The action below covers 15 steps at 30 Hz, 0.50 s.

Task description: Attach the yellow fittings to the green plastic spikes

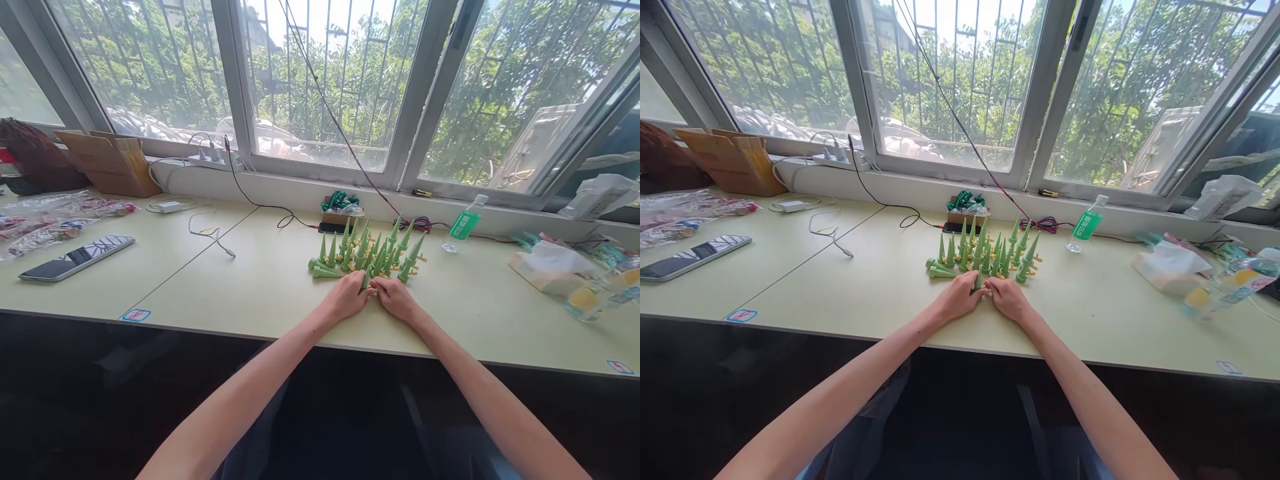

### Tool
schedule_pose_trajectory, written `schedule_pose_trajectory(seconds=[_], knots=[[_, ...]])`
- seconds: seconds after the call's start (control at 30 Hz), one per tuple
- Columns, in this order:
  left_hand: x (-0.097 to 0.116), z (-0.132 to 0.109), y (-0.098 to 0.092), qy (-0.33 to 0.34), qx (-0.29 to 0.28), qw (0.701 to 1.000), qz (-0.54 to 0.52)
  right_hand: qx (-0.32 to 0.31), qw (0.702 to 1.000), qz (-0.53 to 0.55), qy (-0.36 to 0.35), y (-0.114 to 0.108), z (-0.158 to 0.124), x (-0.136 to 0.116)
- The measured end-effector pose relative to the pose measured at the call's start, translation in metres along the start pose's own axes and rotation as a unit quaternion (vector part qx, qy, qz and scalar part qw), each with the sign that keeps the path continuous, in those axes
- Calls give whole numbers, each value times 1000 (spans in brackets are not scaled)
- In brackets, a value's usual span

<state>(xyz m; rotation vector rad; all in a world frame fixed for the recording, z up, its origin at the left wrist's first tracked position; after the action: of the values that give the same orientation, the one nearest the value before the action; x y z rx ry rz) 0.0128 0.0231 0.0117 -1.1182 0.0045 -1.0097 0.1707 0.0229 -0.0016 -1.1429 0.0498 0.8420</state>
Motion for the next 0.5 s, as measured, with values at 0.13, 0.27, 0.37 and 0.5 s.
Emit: schedule_pose_trajectory(seconds=[0.13,0.27,0.37,0.5], knots=[[1,0,-1,11,5,1000,4,-1,1000,-16,2,1,0,1],[1,0,-3,6,12,1000,2,-2,1000,-25,13,2,1,0],[0,0,-4,3,17,1000,-1,-2,999,-37,37,3,3,0],[-1,0,-3,11,22,1000,-3,-10,994,-79,75,5,6,1]])
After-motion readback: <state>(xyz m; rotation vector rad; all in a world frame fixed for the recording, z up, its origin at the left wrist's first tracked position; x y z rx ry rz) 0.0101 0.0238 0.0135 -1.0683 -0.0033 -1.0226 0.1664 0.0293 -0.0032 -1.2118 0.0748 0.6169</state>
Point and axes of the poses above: each hand's wrist, its own z-axis towards the middle knuckle, its own y-axis out of the palm, x = y × z, the point moved 3 cm from there along z, towards the middle knuckle
